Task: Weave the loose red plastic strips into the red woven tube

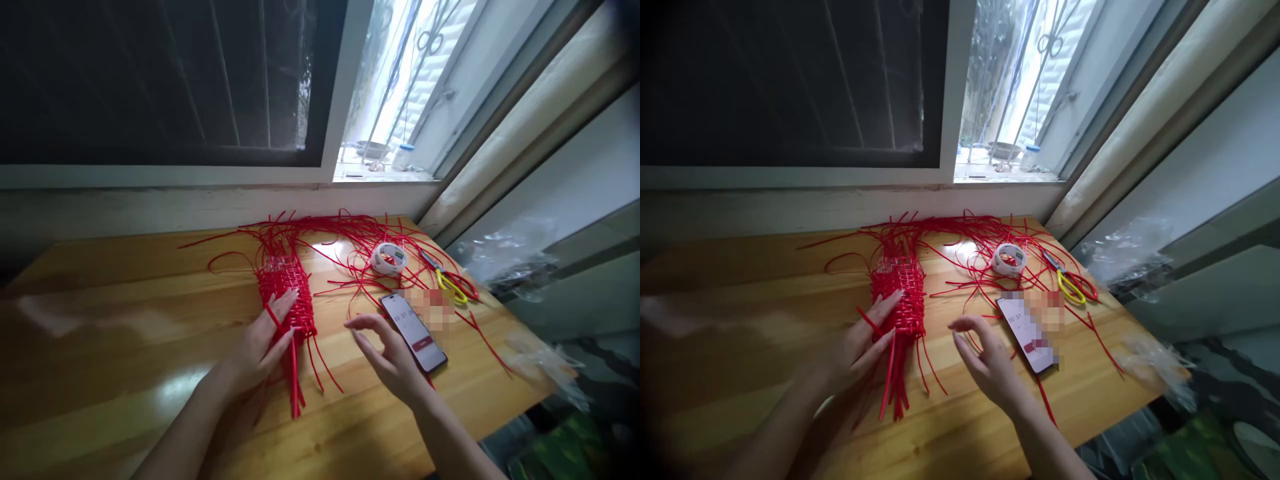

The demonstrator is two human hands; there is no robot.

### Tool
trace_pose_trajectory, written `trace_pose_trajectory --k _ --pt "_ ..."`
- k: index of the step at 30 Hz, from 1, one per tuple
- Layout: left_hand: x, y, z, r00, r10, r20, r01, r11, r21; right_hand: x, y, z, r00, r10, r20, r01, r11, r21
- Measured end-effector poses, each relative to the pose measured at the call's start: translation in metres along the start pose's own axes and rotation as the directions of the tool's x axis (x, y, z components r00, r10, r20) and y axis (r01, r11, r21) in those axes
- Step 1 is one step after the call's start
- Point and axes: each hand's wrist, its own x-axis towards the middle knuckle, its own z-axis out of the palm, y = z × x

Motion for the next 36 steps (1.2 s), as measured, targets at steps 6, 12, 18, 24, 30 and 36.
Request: trace_pose_trajectory --k 6,12,18,24,30,36 --pt "-0.001 -0.006 0.01 0.996 -0.055 -0.064 0.041 0.979 -0.198 0.032 -0.03 0.027 0.982 -0.113 0.154 0.114 0.993 0.007" --pt "0.001 -0.006 0.014 0.992 -0.028 -0.124 -0.004 0.969 -0.247 0.03 -0.038 0.047 0.917 -0.116 0.381 0.185 0.971 -0.15" --pt "0.003 -0.007 0.013 0.984 0.011 -0.177 -0.052 0.972 -0.228 0.027 -0.032 0.059 0.945 -0.227 0.236 0.284 0.928 -0.242" --pt "0.003 -0.004 0.011 0.984 0.054 -0.171 -0.09 0.973 -0.211 0.02 -0.032 0.065 0.966 -0.226 0.129 0.236 0.969 -0.069" --pt "0.003 -0.004 0.014 0.984 0.022 -0.175 -0.059 0.975 -0.212 0.008 -0.037 0.06 0.921 0.149 0.361 -0.197 0.975 0.101" --pt "0.004 -0.006 0.018 0.987 0.023 -0.162 -0.058 0.974 -0.218 -0.005 -0.042 0.052 0.927 0.177 0.33 -0.221 0.97 0.099"
